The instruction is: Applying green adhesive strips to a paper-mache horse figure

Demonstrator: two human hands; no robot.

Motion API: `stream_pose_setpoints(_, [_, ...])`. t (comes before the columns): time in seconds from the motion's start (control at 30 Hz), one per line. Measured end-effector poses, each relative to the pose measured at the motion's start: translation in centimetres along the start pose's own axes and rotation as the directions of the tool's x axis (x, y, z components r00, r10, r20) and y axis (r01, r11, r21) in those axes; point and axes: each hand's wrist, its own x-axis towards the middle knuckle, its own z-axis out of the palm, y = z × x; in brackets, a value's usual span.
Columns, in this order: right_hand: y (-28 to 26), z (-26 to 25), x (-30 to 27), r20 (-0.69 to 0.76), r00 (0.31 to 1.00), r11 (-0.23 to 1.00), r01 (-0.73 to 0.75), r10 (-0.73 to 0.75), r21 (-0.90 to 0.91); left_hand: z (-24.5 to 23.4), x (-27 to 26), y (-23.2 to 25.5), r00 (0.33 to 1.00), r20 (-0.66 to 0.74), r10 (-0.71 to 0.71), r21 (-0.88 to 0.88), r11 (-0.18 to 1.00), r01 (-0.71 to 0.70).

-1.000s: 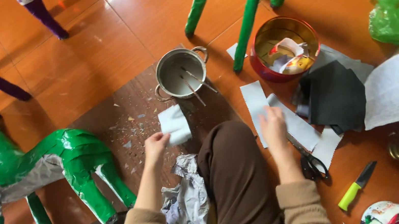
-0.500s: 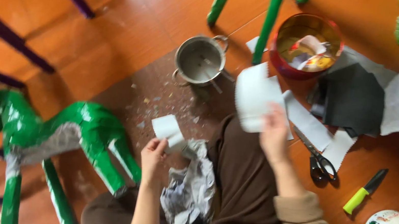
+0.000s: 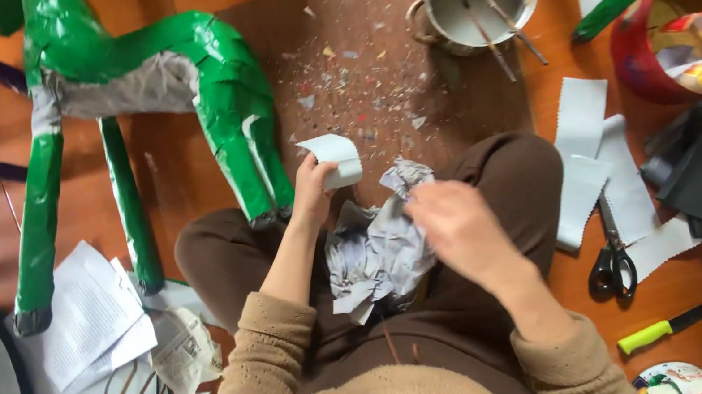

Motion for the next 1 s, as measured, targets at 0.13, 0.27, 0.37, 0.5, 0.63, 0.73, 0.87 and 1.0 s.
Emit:
stream_pose_setpoints(0.13, [-4.9, 2.4, -1.0, 0.278, 0.950, 0.974, 0.182, -0.140, -0.132, 0.5, -1.5, 2.2, 0.999, 0.006, -0.036, -0.037, 0.999, 0.036])
stream_pose_setpoints(0.27, [-9.3, 3.1, -1.8, 0.637, 0.768, 0.976, -0.084, -0.064, 0.199, 1.0, -1.6, 2.6, 0.996, 0.075, -0.043, -0.025, 0.999, 0.045])
stream_pose_setpoints(0.37, [-9.7, 4.6, -3.3, 0.698, 0.716, 0.962, -0.187, -0.006, 0.200, 1.2, -1.6, 2.6, 0.992, 0.115, -0.053, 0.002, 0.999, 0.053])
stream_pose_setpoints(0.5, [-8.5, 6.4, -7.0, 0.842, 0.538, 0.895, -0.393, 0.037, 0.212, 1.4, -2.5, 3.4, 0.989, 0.131, -0.074, 0.038, 0.997, 0.070])
stream_pose_setpoints(0.63, [-7.9, 8.5, -9.8, 0.882, 0.468, 0.950, -0.298, 0.060, 0.093, 1.2, -2.3, 2.8, 0.993, 0.111, -0.045, 0.033, 0.999, 0.042])
stream_pose_setpoints(0.73, [-8.0, 12.6, -12.7, 0.803, 0.594, 0.989, -0.139, 0.045, 0.048, 1.5, -2.8, 3.5, 0.990, 0.132, -0.047, 0.091, 0.995, 0.035])
stream_pose_setpoints(0.87, [-7.4, 16.3, -15.4, 0.862, 0.501, 0.987, -0.083, -0.081, 0.141, 1.9, -3.4, 3.8, 0.994, 0.110, -0.026, 0.076, 0.997, 0.017])
stream_pose_setpoints(1.0, [-8.0, 12.5, -13.3, 0.814, 0.536, 0.973, 0.088, -0.226, 0.212, 1.5, -3.1, 3.1, 0.993, 0.117, -0.032, 0.071, 0.997, 0.023])
